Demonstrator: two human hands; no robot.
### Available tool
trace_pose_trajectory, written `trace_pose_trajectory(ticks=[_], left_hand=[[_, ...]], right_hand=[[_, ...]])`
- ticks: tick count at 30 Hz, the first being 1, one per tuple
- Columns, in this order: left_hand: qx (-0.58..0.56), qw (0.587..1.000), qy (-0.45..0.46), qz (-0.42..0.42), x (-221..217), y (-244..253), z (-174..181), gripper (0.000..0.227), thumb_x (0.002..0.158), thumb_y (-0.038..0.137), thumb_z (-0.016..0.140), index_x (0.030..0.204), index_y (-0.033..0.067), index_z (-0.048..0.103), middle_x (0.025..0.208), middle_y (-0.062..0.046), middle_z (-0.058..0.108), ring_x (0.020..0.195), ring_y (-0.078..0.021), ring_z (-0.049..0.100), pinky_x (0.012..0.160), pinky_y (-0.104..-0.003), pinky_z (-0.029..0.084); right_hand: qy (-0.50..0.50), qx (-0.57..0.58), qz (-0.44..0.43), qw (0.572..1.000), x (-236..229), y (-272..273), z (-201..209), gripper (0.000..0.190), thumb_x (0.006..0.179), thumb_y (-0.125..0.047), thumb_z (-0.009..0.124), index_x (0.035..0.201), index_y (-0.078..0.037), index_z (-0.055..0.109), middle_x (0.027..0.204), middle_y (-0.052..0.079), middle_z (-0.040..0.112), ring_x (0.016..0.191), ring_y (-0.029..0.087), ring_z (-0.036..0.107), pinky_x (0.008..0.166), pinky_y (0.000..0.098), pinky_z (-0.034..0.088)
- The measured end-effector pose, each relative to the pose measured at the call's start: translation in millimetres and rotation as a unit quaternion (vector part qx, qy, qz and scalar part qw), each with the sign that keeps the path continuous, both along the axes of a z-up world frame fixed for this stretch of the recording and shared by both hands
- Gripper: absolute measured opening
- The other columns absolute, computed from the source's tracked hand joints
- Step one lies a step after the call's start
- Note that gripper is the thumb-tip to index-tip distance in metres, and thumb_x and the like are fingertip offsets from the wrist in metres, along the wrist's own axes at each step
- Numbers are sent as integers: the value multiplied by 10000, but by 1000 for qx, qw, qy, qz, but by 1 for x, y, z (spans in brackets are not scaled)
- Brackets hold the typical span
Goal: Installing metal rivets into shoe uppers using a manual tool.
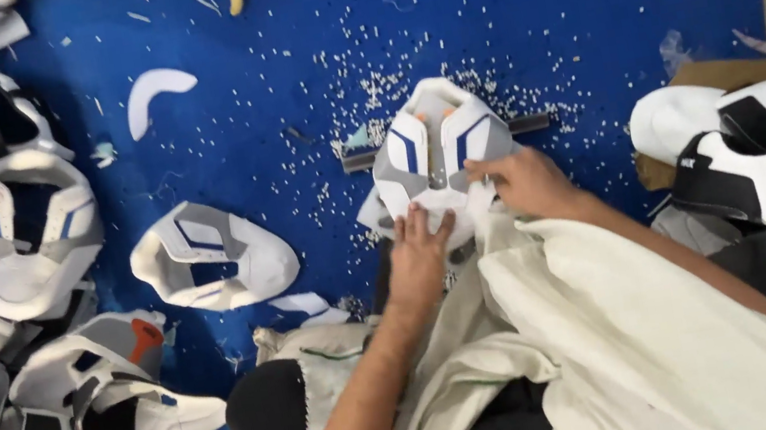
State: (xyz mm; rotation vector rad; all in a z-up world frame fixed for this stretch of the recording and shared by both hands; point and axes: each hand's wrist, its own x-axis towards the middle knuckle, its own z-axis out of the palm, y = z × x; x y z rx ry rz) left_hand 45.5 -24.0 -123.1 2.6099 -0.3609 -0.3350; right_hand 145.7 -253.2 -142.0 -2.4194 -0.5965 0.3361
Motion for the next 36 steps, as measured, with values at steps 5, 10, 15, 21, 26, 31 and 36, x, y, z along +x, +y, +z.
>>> trace_pose_trajectory(ticks=[5,10,15,21,26,31,36], left_hand=[[132,987,-94,16,-25,-18,-25,638,818,113,674,1444,112,554,1435,-275,493,1419,-443,413,1137,-603,276],[63,991,48,105,-54,32,62,697,776,228,784,1417,162,518,1379,-207,529,1327,-364,468,1104,-653,260],[174,936,236,196,-98,58,55,1067,722,337,842,1594,43,302,1219,-236,561,1167,-412,541,1034,-581,380],[30,951,179,251,-106,69,75,861,677,201,746,1459,30,430,1106,-275,674,864,-468,689,761,-499,548],[-50,889,227,395,-102,53,133,813,689,209,801,1426,80,483,1081,-232,739,954,-374,728,824,-413,561],[-207,897,74,384,-67,37,214,812,694,174,786,1432,16,485,1031,-162,746,883,-264,758,819,-356,584],[-286,910,-102,282,-69,27,141,632,669,218,858,1163,1,529,934,-131,683,795,-217,691,739,-347,572]], right_hand=[[237,-18,-159,958,49,5,-31,163,1010,-160,725,1117,-56,790,981,167,799,832,242,745,768,380,572],[313,373,-116,866,48,43,-16,90,978,49,562,1045,21,615,1177,135,719,1039,190,729,919,307,601],[349,374,-36,859,36,57,-53,48,1004,40,544,973,5,554,1173,158,721,1082,208,714,922,313,587],[377,385,-66,840,39,55,-52,91,971,67,512,1006,3,567,1122,150,736,1046,211,742,903,317,606],[189,283,-32,940,19,57,-34,112,959,79,552,1020,59,644,1062,123,775,978,176,770,845,291,616],[124,285,36,950,15,54,-22,243,952,67,586,1171,26,685,1109,118,766,1005,195,757,865,291,601],[109,308,52,944,16,56,-14,257,969,66,584,1206,21,672,1111,117,763,1033,204,757,898,290,605]])
